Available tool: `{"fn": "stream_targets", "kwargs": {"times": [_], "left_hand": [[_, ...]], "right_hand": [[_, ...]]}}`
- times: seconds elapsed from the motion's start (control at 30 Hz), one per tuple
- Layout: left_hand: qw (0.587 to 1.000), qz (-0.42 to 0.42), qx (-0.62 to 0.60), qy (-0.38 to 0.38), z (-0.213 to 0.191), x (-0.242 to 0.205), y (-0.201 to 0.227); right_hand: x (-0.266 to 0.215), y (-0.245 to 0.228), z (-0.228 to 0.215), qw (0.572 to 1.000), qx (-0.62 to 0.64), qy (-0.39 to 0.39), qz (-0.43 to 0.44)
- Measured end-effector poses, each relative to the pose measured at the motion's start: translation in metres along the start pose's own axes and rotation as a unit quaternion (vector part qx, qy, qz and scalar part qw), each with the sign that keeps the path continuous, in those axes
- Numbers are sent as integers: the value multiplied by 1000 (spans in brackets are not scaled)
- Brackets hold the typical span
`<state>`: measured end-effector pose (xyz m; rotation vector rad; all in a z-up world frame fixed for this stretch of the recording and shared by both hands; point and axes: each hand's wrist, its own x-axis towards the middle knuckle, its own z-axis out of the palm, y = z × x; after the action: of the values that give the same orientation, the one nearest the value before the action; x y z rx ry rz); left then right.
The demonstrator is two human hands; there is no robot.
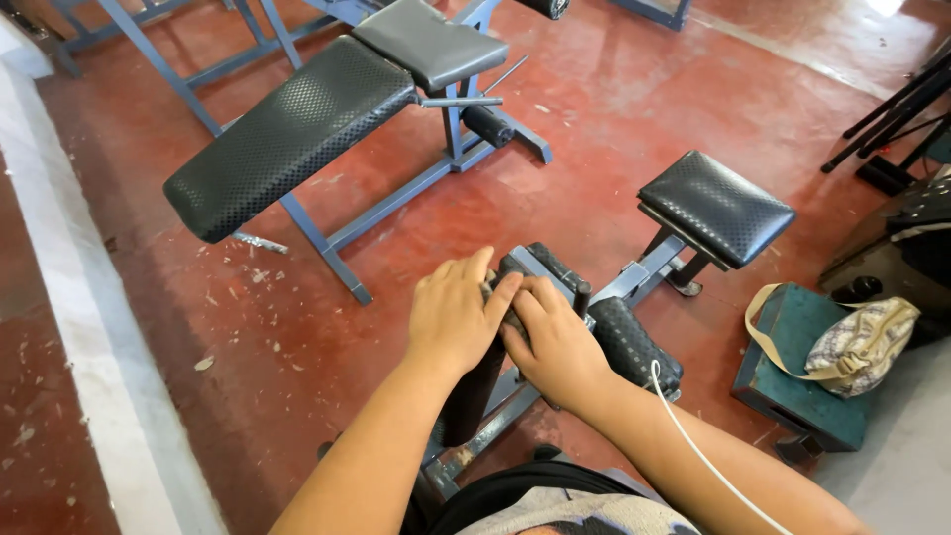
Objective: Cleaning various parts of gym equipment using cloths.
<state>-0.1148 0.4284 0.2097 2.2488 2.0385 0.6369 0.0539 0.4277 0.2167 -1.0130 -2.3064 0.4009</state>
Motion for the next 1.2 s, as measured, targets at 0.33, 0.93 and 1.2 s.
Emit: {"fn": "stream_targets", "kwargs": {"times": [0.33, 0.93, 1.2], "left_hand": [[1000, 13, -12, 20, -9, -8, 4], [997, -10, -26, 66, -20, -19, 5], [989, -88, 31, -118, -34, -12, -22]], "right_hand": [[7, 46, 23, 994, 74, -22, 73], [-17, -2, 7, 999, -5, -4, -33], [-7, 22, 34, 974, 189, -58, 110]]}}
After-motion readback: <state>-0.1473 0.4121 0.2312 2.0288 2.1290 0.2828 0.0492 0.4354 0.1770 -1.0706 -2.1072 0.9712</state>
